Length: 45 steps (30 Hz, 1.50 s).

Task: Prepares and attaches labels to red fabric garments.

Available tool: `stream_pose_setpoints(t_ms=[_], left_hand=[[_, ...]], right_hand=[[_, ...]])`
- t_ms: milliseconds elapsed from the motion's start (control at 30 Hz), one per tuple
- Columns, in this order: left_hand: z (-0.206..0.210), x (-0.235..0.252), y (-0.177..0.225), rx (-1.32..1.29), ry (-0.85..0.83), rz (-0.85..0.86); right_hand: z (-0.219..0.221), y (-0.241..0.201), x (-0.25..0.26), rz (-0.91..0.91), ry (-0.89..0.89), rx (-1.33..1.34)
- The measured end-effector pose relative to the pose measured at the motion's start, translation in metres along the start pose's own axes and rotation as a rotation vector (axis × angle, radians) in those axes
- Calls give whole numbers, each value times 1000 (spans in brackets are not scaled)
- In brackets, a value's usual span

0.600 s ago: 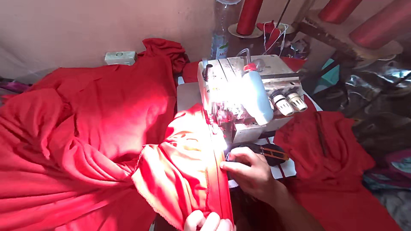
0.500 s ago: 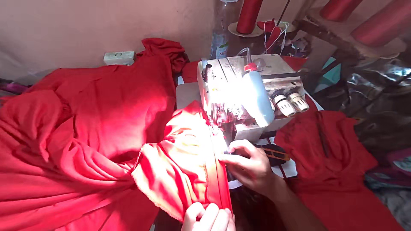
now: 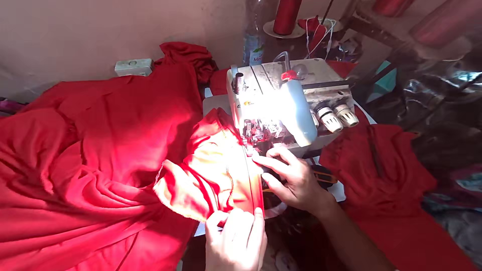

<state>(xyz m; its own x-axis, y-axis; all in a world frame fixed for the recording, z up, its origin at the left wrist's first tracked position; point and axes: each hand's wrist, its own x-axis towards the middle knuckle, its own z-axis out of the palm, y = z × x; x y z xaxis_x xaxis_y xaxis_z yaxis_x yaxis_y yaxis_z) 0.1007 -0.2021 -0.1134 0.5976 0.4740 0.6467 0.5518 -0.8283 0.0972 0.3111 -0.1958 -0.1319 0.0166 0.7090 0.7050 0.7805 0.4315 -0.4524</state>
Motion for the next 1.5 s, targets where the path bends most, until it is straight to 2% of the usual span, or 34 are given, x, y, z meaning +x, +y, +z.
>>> stream_pose_setpoints(t_ms=[133, 200, 267, 367, 500, 567, 633, 800, 900, 967, 1033, 1100, 1233, 1367, 1500], left_hand=[[-1, -26, -3, -7, 27, 19], [-1, -45, -2, -50, 35, 43], [1, -66, -1, -153, -44, 39], [4, -94, -2, -280, -218, -59], [13, -125, -8, -452, -385, -286], [26, -141, -6, -598, -484, -484], [44, -149, -5, -706, -562, -597], [82, -134, 7, -766, -550, -586], [108, -119, -5, -750, -745, -753], [122, -117, -10, -743, -819, -718], [134, -124, -9, -740, -740, -549], [144, -122, -7, -726, -747, -461], [161, -123, 2, -725, -666, -466], [148, -124, -5, -764, -713, -536], [107, -140, -4, -856, -304, -465]], right_hand=[[-43, 0, -24, 189, 9, -169], [-64, 7, -42, 305, -89, -321], [-75, 14, -55, 395, -208, -367], [-77, 20, -61, 433, -254, -332], [-76, 23, -63, 353, -218, -409], [-81, 16, -63, 374, -195, -354], [-89, 4, -67, 398, -141, -246], [-105, -29, -95, 472, -67, 145], [-108, -50, -117, 566, -88, 289], [-108, -58, -132, 629, -93, 324], [-107, -61, -148, 654, -113, 334], [-103, -65, -160, 677, -132, 348], [-91, -72, -170, 711, -173, 387], [-79, -74, -174, 701, -190, 463], [-64, -80, -175, 706, -266, 564]])
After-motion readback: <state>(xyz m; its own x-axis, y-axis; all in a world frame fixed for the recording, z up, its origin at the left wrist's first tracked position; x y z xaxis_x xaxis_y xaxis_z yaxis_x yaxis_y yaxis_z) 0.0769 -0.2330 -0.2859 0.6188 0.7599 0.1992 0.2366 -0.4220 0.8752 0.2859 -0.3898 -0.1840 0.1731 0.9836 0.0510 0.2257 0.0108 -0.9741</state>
